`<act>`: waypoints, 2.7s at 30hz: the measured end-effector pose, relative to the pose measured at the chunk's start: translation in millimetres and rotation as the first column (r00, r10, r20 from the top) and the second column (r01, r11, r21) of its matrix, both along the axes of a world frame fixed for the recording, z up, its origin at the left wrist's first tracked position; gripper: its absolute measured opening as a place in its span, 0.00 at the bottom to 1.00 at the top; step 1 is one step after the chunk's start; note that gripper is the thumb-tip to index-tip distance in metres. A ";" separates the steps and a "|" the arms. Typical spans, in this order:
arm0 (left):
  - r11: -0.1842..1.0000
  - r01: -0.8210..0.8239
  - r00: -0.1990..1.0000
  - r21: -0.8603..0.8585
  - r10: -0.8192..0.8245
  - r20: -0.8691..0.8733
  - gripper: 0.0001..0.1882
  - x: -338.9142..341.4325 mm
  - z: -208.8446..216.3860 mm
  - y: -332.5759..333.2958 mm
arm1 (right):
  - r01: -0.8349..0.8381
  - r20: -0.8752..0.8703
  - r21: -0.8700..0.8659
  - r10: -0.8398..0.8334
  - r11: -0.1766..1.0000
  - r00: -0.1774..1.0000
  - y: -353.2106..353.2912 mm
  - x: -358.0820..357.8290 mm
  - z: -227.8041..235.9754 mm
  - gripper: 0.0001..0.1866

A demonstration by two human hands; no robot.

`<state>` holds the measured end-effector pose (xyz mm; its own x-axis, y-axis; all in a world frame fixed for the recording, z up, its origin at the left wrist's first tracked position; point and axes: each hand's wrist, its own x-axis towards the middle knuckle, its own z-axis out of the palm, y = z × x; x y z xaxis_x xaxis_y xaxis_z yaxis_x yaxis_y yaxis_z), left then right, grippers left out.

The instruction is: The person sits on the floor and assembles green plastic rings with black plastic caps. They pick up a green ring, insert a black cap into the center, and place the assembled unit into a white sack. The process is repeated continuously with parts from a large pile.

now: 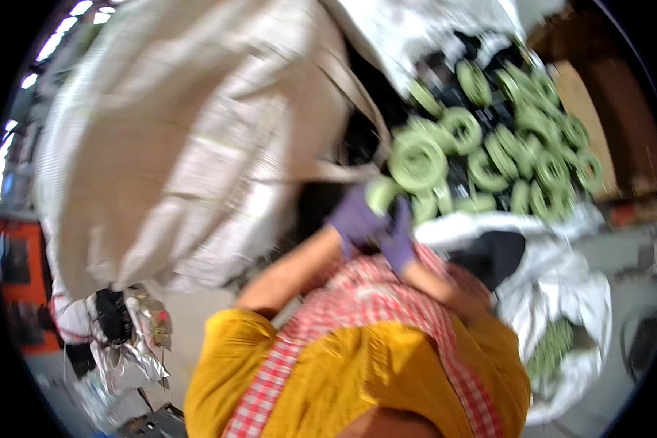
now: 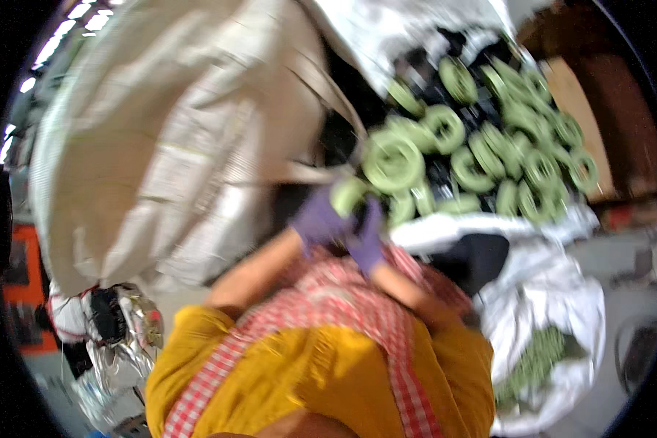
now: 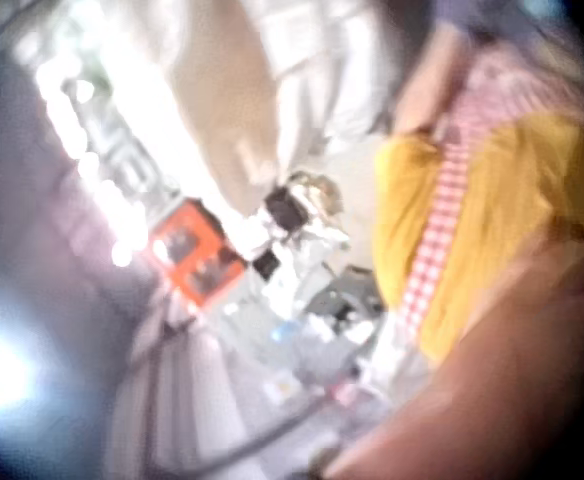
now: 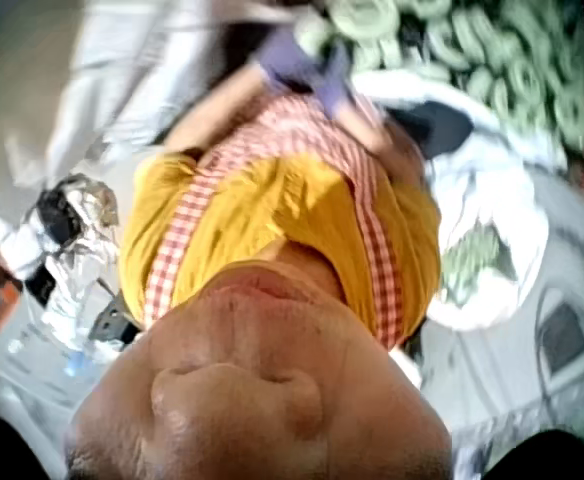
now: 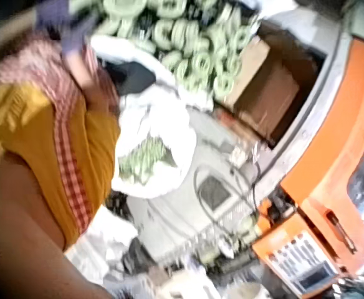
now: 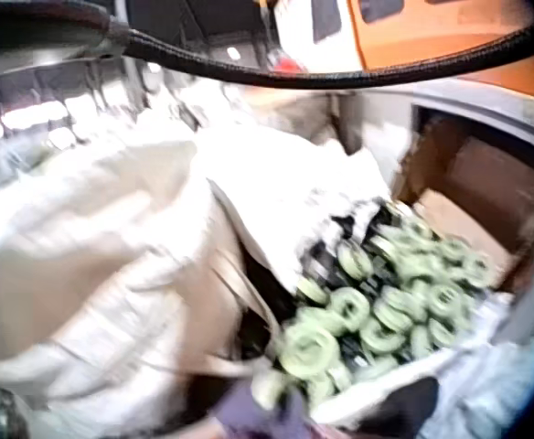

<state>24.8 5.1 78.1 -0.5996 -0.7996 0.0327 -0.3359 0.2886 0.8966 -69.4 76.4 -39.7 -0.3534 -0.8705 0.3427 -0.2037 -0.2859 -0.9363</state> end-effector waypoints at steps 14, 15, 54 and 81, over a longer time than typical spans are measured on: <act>-0.173 -0.157 0.417 -0.972 0.881 -0.224 0.28 162.3 403.3 -67.7 | -0.459 -0.392 -0.407 0.303 0.789 0.869 -163.1 -12.4 408.1 0.39; -0.105 -0.133 0.370 -0.986 0.917 -0.148 0.27 186.4 391.8 -74.5 | -0.410 -0.335 -0.310 0.305 0.858 0.891 -166.7 -28.0 383.8 0.39; 0.541 -0.405 0.559 0.737 0.784 -0.268 0.19 61.8 35.0 9.8 | 0.037 -0.780 0.608 0.587 0.793 0.218 -241.7 -58.3 25.4 0.23; 0.787 -0.041 0.920 0.615 0.271 -0.285 0.24 19.5 26.4 40.5 | -0.453 -0.034 0.344 0.493 0.822 0.869 -0.2 -68.3 109.0 0.28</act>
